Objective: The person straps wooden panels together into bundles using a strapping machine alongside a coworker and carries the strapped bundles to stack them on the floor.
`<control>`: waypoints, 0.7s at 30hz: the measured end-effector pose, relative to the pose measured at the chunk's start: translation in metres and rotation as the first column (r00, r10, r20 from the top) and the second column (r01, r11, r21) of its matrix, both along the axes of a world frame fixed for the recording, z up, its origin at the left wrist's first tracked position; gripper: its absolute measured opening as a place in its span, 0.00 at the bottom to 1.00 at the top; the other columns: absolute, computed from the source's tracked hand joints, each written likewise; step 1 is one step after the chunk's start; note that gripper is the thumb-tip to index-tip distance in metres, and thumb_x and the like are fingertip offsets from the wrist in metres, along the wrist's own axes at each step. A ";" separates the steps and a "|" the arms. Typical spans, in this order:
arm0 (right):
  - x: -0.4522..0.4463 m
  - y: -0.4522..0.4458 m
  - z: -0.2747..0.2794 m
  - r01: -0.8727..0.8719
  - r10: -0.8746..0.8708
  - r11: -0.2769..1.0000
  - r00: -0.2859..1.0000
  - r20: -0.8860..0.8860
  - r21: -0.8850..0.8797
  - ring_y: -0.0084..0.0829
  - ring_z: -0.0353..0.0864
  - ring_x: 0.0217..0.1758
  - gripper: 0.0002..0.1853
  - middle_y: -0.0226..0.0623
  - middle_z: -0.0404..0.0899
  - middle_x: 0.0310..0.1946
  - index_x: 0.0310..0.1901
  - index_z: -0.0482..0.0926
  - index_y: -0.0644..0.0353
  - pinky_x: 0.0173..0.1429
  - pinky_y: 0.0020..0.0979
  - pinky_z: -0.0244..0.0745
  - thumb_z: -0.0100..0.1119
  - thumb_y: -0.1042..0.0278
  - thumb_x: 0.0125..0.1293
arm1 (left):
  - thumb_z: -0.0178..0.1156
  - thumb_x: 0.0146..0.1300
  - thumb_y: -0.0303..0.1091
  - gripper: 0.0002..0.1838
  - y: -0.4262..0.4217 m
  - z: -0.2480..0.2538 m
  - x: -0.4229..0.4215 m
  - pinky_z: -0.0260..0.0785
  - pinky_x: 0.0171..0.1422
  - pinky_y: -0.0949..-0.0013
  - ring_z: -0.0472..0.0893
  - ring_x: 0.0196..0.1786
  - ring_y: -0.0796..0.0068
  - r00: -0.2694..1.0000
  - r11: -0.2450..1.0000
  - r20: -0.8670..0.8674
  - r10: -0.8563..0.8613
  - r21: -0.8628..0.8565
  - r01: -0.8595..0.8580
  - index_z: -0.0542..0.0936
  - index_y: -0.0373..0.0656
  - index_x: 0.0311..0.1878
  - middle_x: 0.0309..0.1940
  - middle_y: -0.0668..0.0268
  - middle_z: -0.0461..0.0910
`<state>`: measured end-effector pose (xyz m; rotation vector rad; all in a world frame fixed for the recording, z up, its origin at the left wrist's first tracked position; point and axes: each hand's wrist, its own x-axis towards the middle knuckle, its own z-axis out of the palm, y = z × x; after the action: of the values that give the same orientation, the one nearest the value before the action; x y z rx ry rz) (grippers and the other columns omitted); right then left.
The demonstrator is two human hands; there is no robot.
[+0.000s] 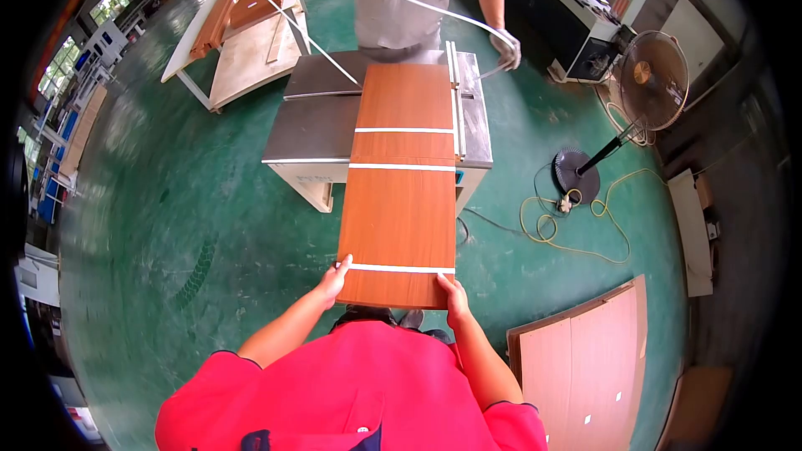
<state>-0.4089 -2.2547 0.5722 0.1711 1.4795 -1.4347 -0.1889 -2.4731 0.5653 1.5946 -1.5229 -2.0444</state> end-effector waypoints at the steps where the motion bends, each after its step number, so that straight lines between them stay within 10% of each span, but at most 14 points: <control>1: -0.001 0.000 -0.002 -0.003 0.003 1.000 1.000 -0.011 0.006 0.32 0.75 0.56 0.30 0.37 0.77 0.53 0.58 0.71 0.61 0.62 0.35 0.66 0.63 0.48 0.61 | 0.53 0.63 0.67 0.44 0.000 0.000 0.000 0.54 0.72 0.58 0.62 0.70 0.63 1.000 1.000 -0.016 0.002 0.001 -0.002 0.61 0.36 0.67 0.66 0.53 0.66; 21: 0.001 -0.002 0.004 0.009 -0.009 1.000 1.000 -0.018 0.002 0.31 0.78 0.52 0.28 0.37 0.79 0.50 0.55 0.73 0.62 0.59 0.33 0.68 0.63 0.48 0.61 | 0.53 0.64 0.67 0.45 0.004 0.026 -0.006 0.55 0.72 0.59 0.63 0.69 0.64 1.000 1.000 -0.013 0.004 -0.010 -0.004 0.61 0.35 0.67 0.65 0.54 0.66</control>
<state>-0.4082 -2.2565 0.5763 0.1667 1.4964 -1.4454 -0.1946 -2.4690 0.5916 1.5768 -1.5224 -2.0372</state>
